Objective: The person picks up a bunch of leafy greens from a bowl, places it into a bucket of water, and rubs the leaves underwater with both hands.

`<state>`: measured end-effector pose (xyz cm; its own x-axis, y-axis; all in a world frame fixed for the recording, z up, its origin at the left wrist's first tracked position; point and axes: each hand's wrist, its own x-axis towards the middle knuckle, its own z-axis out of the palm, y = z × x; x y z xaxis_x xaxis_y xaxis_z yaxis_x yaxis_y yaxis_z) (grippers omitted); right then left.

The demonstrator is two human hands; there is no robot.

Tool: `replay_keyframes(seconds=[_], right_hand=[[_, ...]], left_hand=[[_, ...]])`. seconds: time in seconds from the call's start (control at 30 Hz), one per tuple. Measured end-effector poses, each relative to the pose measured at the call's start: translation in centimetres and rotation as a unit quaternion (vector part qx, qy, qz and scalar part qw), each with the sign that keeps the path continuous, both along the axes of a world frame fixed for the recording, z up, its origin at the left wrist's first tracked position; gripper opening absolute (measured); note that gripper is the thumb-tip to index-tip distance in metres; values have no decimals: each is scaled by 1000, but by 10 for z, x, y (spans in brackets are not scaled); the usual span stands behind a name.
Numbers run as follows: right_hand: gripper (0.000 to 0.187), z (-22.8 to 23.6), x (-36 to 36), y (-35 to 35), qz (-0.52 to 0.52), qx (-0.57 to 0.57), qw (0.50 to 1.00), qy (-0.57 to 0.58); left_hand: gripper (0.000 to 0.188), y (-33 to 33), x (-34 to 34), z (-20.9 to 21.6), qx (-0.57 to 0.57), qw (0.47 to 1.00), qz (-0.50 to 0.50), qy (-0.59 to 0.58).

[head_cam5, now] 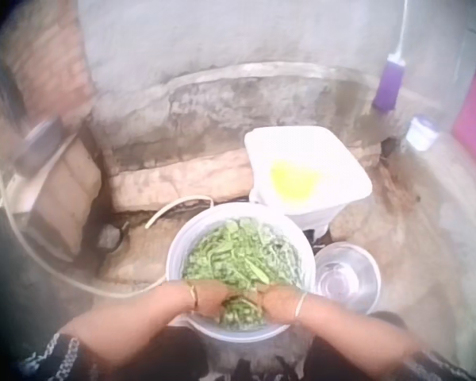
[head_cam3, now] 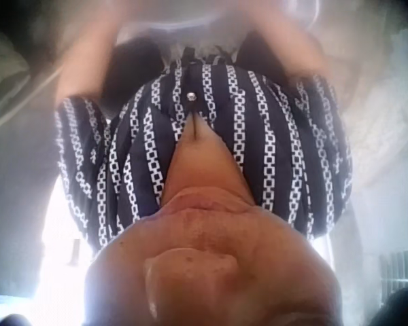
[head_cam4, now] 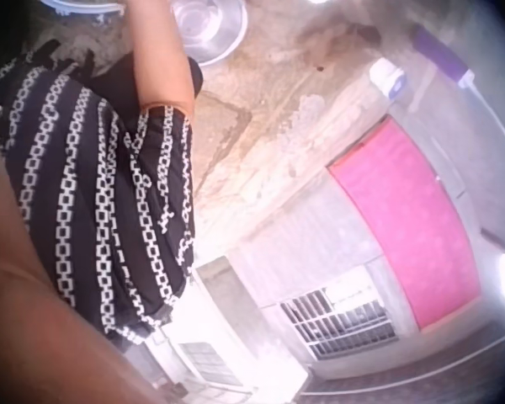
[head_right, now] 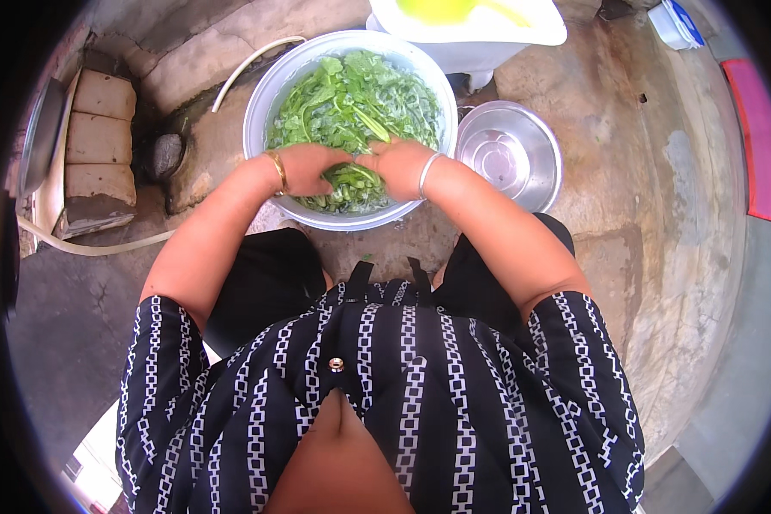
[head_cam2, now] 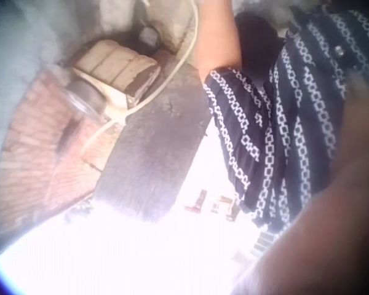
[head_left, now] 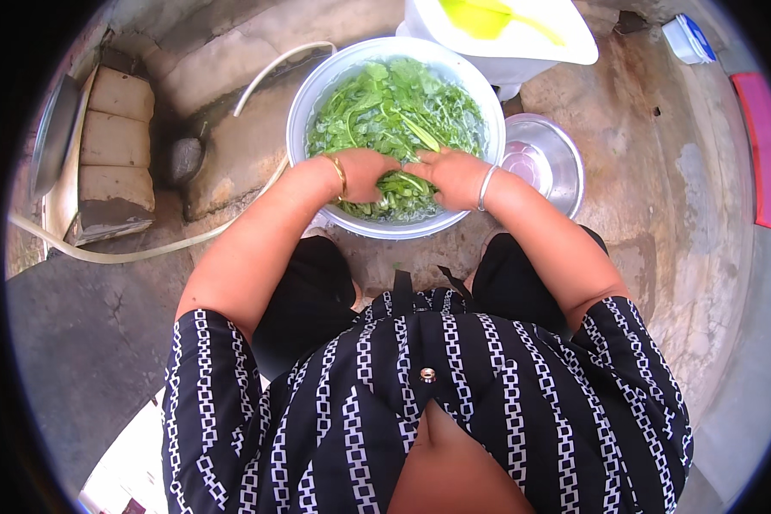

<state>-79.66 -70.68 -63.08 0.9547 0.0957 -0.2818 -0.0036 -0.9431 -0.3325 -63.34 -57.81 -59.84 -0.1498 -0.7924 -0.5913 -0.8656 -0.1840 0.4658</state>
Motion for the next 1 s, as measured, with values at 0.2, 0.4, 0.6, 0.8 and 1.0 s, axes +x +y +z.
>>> replay_keyframes(seconds=[0.2, 0.4, 0.6, 0.8, 1.0], right_hand=[[36, 53, 17, -34, -147, 81, 985, -50], [21, 13, 33, -40, -215, -20, 971, -104], [19, 26, 29, -51, -229, 26, 934, -273], [20, 27, 45, -40, -301, 237, 885, -264], [24, 23, 47, -46, -281, 328, 855, -288]], left_hand=[[27, -15, 36, 11, -277, 944, 158, -80], [31, -34, -7, -14, -265, 964, 14, -19], [20, -27, 25, 2, -271, 957, 82, 70], [28, -36, 33, 1, -418, 889, 180, 46], [35, -39, 17, -10, -350, 908, 216, 73]])
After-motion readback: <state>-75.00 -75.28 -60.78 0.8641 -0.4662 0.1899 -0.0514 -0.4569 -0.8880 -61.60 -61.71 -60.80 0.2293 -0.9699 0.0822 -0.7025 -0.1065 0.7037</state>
